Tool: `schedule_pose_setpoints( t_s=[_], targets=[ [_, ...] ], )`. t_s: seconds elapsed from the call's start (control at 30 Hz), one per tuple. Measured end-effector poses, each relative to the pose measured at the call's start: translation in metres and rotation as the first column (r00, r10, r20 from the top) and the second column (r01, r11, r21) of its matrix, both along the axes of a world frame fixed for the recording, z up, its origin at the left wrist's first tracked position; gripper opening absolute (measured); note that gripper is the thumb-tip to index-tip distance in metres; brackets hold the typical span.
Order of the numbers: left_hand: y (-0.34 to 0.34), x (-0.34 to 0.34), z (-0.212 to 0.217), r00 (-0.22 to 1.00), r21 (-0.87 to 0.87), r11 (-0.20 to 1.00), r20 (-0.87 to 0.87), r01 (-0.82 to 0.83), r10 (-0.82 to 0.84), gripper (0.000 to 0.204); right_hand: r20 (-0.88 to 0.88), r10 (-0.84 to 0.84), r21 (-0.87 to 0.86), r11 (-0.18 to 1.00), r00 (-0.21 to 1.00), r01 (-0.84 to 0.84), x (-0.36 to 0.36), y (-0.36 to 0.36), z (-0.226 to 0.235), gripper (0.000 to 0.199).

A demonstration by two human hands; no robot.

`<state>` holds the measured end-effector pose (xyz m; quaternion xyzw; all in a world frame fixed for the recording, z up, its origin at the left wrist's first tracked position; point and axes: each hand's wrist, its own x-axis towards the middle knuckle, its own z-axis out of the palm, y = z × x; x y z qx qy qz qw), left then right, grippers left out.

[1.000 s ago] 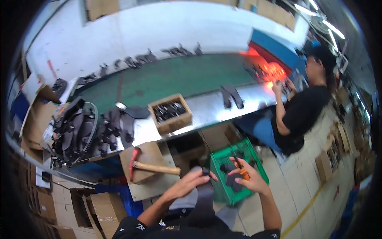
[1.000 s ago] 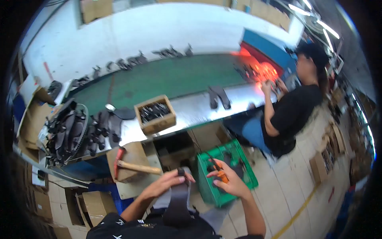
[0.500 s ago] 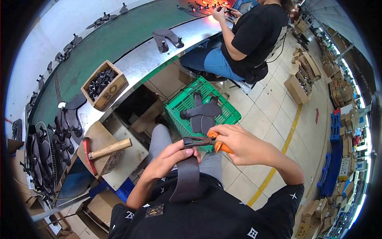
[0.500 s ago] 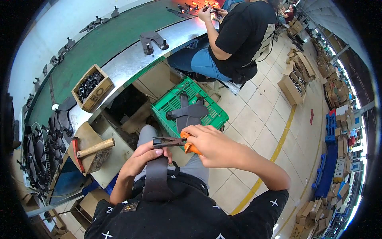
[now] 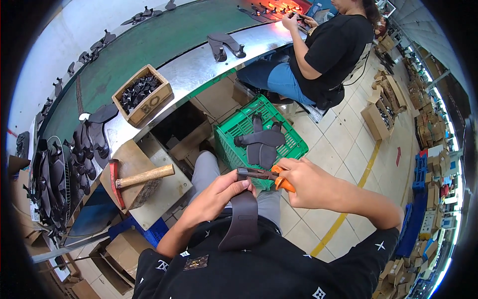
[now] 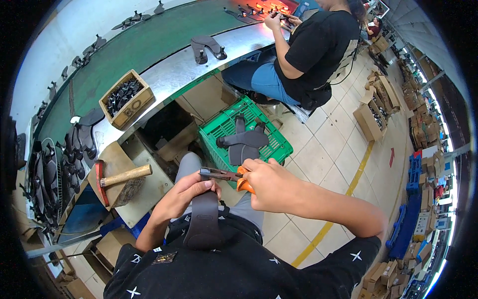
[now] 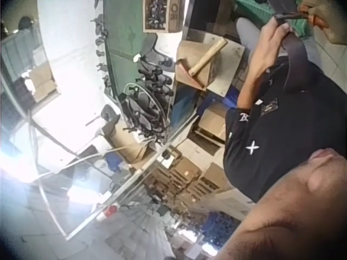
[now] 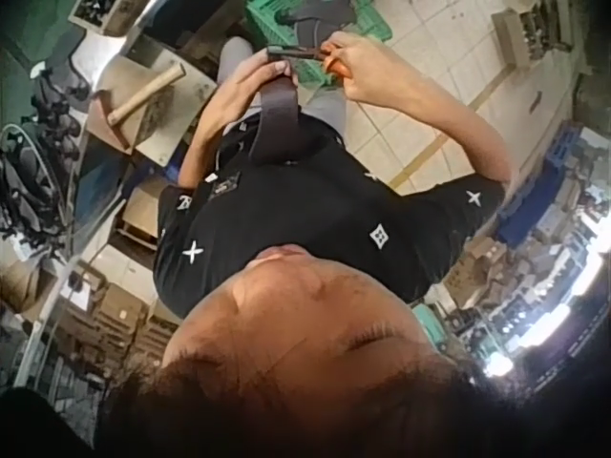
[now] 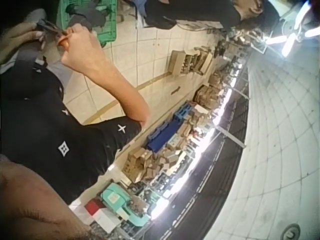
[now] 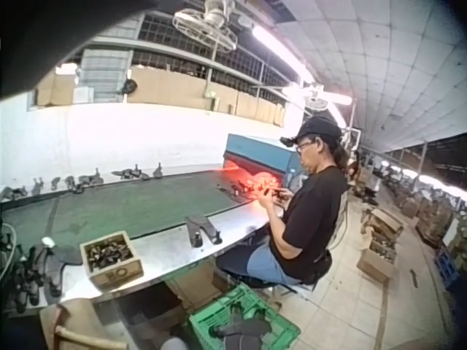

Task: Manually assembling and hammering shoe upper components in a factory environment.

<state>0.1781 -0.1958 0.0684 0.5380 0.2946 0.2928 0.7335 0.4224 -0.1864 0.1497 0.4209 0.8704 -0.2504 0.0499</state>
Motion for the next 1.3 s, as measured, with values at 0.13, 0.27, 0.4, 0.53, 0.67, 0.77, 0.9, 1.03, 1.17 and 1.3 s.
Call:
schedule_pose_setpoints(
  t_s=[0.13,0.27,0.4,0.53,0.67,0.77,0.9,1.03,1.17,1.3],
  targets=[
    [0.001,-0.005,0.000,1.000,-0.078,0.997,0.013,0.002,-0.001,0.028,0.052,-0.002,-0.069,0.998,0.999,0.006,-0.006,0.009,0.008,0.029],
    [-0.002,-0.013,0.009,0.995,-0.108,0.994,0.100,0.016,-0.005,0.029,-0.108,0.007,-0.170,0.985,0.994,-0.026,-0.006,0.016,0.009,0.032],
    [-0.004,-0.018,0.008,0.993,-0.120,0.993,0.115,0.021,-0.007,0.028,-0.113,0.071,-0.118,0.989,0.991,-0.085,-0.011,0.013,0.011,0.035],
    [-0.006,-0.020,0.004,0.993,-0.132,0.991,0.121,0.009,0.007,0.027,-0.062,0.090,-0.120,0.988,0.994,-0.097,-0.016,0.015,0.014,0.035],
    [-0.004,-0.022,0.004,0.995,-0.146,0.989,0.101,0.014,0.001,0.028,-0.068,0.096,-0.123,0.987,0.993,-0.104,-0.017,0.016,0.013,0.033],
    [-0.002,-0.022,0.001,0.993,-0.120,0.993,0.116,0.016,-0.002,0.027,-0.055,0.098,-0.110,0.989,0.994,-0.103,-0.020,0.022,0.018,0.032],
    [-0.003,-0.025,0.002,0.978,-0.255,0.967,0.201,-0.002,0.055,0.025,-0.345,-0.020,-0.375,0.920,0.938,-0.118,-0.005,0.059,-0.003,0.027],
    [-0.007,-0.038,0.010,0.981,-0.252,0.967,0.182,-0.023,0.071,0.023,-0.383,-0.361,-0.474,0.867,0.850,0.155,-0.017,0.116,-0.020,0.014],
    [-0.026,-0.062,0.010,0.971,-0.178,0.974,0.172,-0.137,0.168,0.027,-0.250,-0.150,-0.154,0.982,0.957,0.114,-0.057,0.197,-0.079,0.026],
    [-0.025,-0.092,0.015,0.895,-0.012,0.898,0.078,-0.440,0.440,0.026,-0.271,-0.098,0.168,0.975,0.957,0.148,-0.102,0.281,-0.147,0.039]
  ],
)
